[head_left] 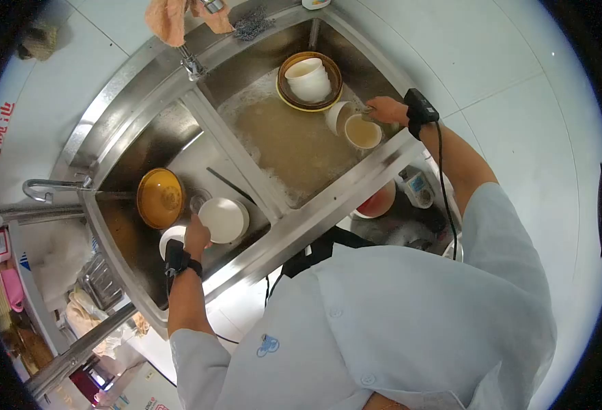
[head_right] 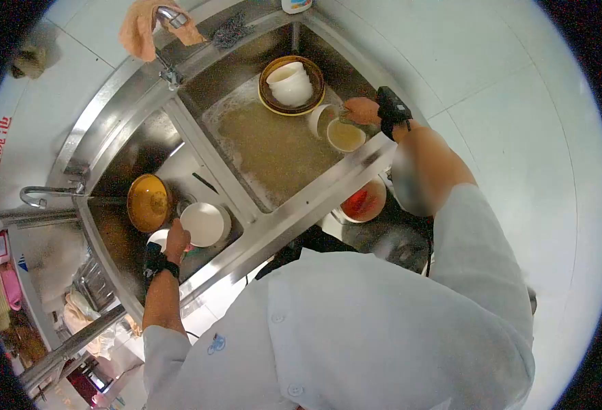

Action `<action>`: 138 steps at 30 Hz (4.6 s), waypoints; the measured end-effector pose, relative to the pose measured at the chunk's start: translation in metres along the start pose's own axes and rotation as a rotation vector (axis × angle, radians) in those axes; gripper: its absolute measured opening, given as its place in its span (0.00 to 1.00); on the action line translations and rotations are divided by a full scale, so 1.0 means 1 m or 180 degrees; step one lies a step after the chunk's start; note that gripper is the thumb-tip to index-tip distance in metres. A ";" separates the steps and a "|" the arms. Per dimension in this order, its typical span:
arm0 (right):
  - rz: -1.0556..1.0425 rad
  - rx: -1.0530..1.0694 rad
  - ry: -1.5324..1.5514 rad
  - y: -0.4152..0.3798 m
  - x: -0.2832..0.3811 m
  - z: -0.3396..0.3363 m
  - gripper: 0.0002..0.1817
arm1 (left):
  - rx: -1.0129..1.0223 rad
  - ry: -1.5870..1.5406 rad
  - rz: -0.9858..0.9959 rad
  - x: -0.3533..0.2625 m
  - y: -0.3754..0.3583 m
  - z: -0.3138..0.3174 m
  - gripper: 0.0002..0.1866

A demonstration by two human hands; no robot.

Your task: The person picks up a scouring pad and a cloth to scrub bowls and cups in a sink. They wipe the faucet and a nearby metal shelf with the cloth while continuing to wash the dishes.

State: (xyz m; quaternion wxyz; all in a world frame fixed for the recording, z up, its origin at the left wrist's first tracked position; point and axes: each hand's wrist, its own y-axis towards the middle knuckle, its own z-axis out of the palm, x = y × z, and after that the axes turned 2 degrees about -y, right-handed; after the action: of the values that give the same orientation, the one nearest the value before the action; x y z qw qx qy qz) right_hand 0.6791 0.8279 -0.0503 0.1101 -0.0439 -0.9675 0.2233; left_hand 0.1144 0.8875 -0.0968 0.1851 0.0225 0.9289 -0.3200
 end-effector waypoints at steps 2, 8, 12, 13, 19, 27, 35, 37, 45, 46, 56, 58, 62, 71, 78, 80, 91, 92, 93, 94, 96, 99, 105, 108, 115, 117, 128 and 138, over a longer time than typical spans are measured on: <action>0.0377 0.0249 -0.0657 0.018 -0.016 0.010 0.16 | -0.0104 0.0499 0.0170 0.024 0.019 0.020 0.15; -0.0753 0.0844 -0.0181 0.061 -0.059 0.036 0.17 | -0.0035 0.0573 -0.0048 0.035 0.034 0.046 0.12; -0.1730 0.0923 -0.0603 0.107 -0.086 0.088 0.18 | -0.0011 0.0781 -0.0064 0.015 0.030 0.042 0.13; -0.1730 0.0988 -0.0660 0.114 -0.082 0.090 0.18 | -0.0017 0.0900 -0.0162 0.015 0.030 0.041 0.14; -0.1566 0.1286 -0.1105 0.134 -0.067 0.115 0.16 | -0.0165 0.0766 -0.0564 -0.010 0.017 0.031 0.23; -0.1197 0.1580 -0.1368 0.142 -0.070 0.112 0.15 | -0.0869 0.0379 -0.0768 -0.002 0.026 0.013 0.15; -0.1470 0.1036 -0.1216 0.119 0.045 0.035 0.16 | -0.2284 -0.1973 0.1099 -0.112 -0.007 -0.027 0.10; -0.1853 0.0528 -0.0872 0.119 0.044 0.036 0.12 | -0.2216 -0.1621 0.1557 -0.149 -0.004 0.002 0.09; -0.3156 -0.0568 -0.2048 0.093 0.178 -0.037 0.08 | -0.1150 -0.2034 0.1294 -0.245 0.036 0.079 0.19; -0.3283 -0.0766 -0.2109 0.079 0.190 -0.041 0.05 | -0.1103 -0.2289 0.1458 -0.240 0.028 0.076 0.18; -0.2272 -0.1107 -0.0587 0.128 0.155 -0.019 0.15 | -0.0635 -0.2495 0.0866 -0.221 -0.033 0.012 0.13; -0.1742 -0.0720 0.0260 0.131 0.139 -0.009 0.16 | -0.1137 -0.2917 0.0489 -0.233 -0.009 0.037 0.11; -0.0767 0.0853 0.3982 0.113 0.088 0.044 0.18 | -0.1943 -0.3957 0.0096 -0.271 0.050 0.094 0.11; -0.0582 0.0239 0.4000 0.111 0.053 0.044 0.20 | -0.0821 -0.4820 0.1135 -0.268 0.002 0.072 0.19; -0.2003 -0.1455 0.0082 0.062 0.113 -0.047 0.23 | -0.1957 -0.2369 0.0651 -0.297 -0.001 0.048 0.23; -0.2213 -0.1454 -0.0287 0.045 0.141 -0.060 0.23 | -0.2009 -0.2528 0.0825 -0.294 0.011 0.065 0.21; 0.0374 0.0629 0.5831 0.056 0.163 0.005 0.18 | -0.1636 -0.3989 0.0910 -0.288 -0.007 0.056 0.19; 0.0091 0.1183 0.6245 0.053 0.165 0.013 0.19 | -0.1987 -0.4179 0.1156 -0.288 0.013 0.067 0.20; 0.0139 0.1125 0.6256 0.064 0.159 0.023 0.19 | -0.2314 -0.4378 0.1409 -0.293 0.022 0.076 0.22; -0.0495 0.1097 0.5817 0.074 0.142 0.026 0.20 | -0.2157 -0.4377 0.1479 -0.285 -0.004 0.055 0.21; -0.1091 0.0462 0.4621 0.046 0.154 -0.005 0.19 | -0.1602 -0.4143 0.1365 -0.273 -0.040 0.018 0.19; -0.0548 -0.0450 0.3881 0.028 0.169 -0.034 0.17 | -0.1693 -0.3512 0.1594 -0.264 -0.003 0.025 0.15; -0.0832 0.0116 0.4186 0.048 0.160 -0.025 0.22 | -0.2265 -0.2877 0.1495 -0.264 0.005 0.024 0.20; -0.0586 0.0975 0.3054 0.068 0.131 -0.004 0.21 | -0.2229 -0.3081 0.1343 -0.268 0.001 0.021 0.20; -0.0892 0.0451 -0.0121 0.123 0.082 0.101 0.20 | -0.1830 -0.3083 0.1162 -0.261 0.011 0.026 0.19; -0.1106 0.0795 -0.0447 0.122 0.088 0.130 0.19 | -0.1693 -0.3563 0.0955 -0.268 0.004 0.022 0.21; -0.1825 0.0431 0.0710 0.064 0.080 0.034 0.18 | 0.0992 -0.5993 0.0117 -0.263 0.009 0.017 0.11; -0.2547 -0.3276 0.0388 0.000 0.195 -0.028 0.20 | 0.1472 -0.7615 -0.0352 -0.297 -0.006 0.053 0.06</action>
State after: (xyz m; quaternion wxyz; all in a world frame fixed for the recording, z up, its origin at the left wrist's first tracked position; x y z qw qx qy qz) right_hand 0.4966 0.8659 0.0120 0.2042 0.2599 -0.8845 -0.3294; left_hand 0.4078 0.8736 -0.0255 0.9015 -0.2935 0.0932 -0.3041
